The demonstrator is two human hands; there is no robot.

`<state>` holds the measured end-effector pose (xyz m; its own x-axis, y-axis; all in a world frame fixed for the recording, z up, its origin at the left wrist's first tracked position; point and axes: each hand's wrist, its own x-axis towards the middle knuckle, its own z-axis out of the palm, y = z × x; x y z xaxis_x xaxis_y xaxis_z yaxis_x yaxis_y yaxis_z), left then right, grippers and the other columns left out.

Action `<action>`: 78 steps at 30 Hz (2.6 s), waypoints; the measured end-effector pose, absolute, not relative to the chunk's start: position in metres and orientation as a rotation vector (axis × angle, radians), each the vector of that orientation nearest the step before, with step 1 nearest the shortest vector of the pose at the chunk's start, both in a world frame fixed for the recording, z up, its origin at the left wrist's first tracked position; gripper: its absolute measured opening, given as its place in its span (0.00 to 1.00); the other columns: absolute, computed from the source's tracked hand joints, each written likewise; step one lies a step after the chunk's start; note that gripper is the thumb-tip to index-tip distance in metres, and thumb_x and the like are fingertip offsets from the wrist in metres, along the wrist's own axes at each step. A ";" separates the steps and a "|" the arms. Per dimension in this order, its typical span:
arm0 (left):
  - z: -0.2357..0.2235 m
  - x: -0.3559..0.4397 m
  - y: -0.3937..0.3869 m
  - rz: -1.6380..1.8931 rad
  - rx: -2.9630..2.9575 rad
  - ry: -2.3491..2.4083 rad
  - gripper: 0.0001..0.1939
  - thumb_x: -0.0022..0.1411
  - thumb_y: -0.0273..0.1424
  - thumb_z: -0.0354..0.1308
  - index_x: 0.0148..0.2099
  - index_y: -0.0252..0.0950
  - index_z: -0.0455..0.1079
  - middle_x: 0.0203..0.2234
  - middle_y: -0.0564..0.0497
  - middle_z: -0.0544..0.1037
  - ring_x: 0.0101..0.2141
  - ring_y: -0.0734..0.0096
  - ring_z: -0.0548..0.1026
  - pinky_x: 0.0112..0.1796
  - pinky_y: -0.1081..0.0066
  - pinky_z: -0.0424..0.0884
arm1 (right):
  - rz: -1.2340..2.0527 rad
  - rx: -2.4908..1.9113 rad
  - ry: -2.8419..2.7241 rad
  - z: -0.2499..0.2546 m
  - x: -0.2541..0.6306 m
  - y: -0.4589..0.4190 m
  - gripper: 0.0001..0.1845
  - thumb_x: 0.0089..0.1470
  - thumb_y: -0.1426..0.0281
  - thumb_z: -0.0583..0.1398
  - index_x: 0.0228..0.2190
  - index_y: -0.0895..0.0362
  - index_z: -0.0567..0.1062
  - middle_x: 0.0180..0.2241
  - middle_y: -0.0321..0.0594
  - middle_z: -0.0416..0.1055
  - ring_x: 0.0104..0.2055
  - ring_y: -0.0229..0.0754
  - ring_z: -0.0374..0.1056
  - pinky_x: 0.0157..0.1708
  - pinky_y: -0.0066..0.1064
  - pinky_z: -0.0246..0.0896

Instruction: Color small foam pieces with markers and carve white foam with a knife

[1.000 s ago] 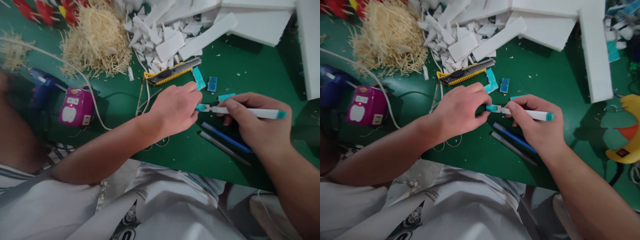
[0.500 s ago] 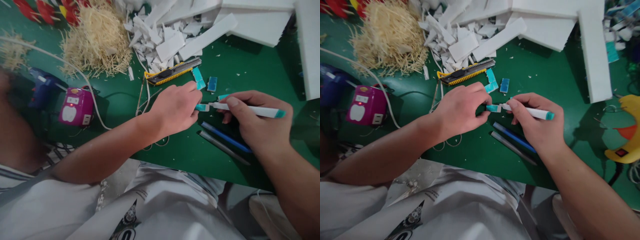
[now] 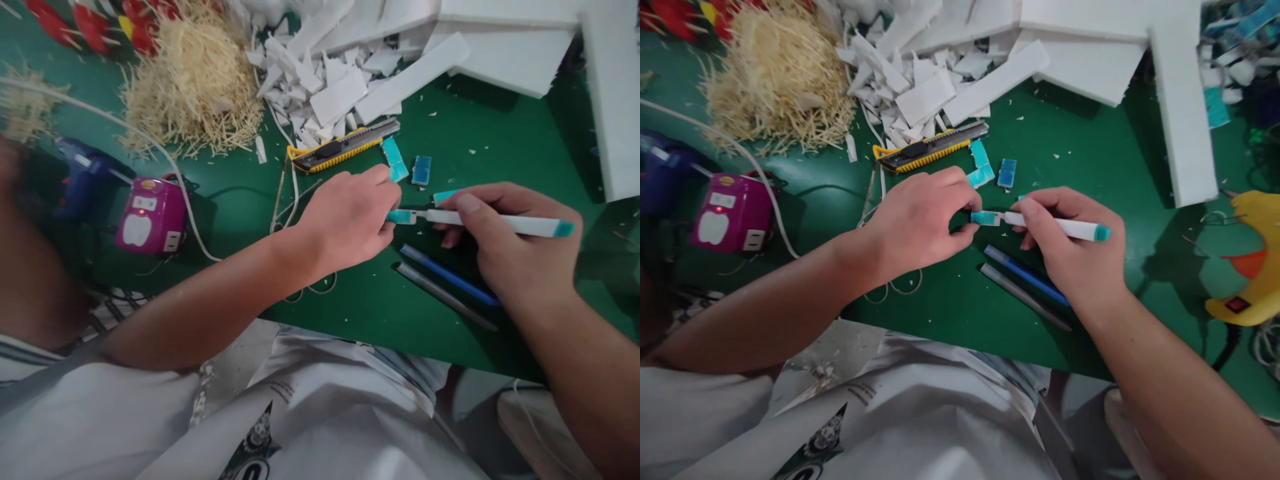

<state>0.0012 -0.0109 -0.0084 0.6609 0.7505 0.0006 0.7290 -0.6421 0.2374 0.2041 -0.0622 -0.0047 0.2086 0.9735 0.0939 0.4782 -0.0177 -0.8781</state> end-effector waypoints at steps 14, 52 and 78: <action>-0.006 0.004 -0.013 0.068 2.644 1.208 0.09 0.72 0.32 0.58 0.48 0.37 0.79 0.43 0.47 0.79 0.42 0.59 0.80 0.41 0.63 0.70 | 0.752 -1.689 -1.395 -0.002 0.204 -0.062 0.12 0.54 0.68 0.66 0.21 0.52 0.83 0.17 0.34 0.74 0.20 0.36 0.68 0.21 0.30 0.61; -0.010 0.002 -0.009 0.207 2.628 1.149 0.10 0.70 0.31 0.57 0.47 0.37 0.80 0.42 0.46 0.80 0.38 0.61 0.79 0.39 0.63 0.69 | 0.857 -1.656 -1.329 -0.004 0.210 -0.062 0.14 0.56 0.71 0.65 0.20 0.50 0.80 0.16 0.32 0.71 0.18 0.36 0.64 0.20 0.30 0.55; -0.009 0.002 -0.010 0.214 2.639 1.143 0.10 0.70 0.30 0.58 0.46 0.36 0.81 0.40 0.47 0.80 0.37 0.62 0.78 0.38 0.63 0.67 | 0.783 -1.642 -1.359 -0.005 0.213 -0.062 0.13 0.60 0.69 0.67 0.23 0.50 0.82 0.19 0.33 0.75 0.20 0.37 0.69 0.23 0.30 0.63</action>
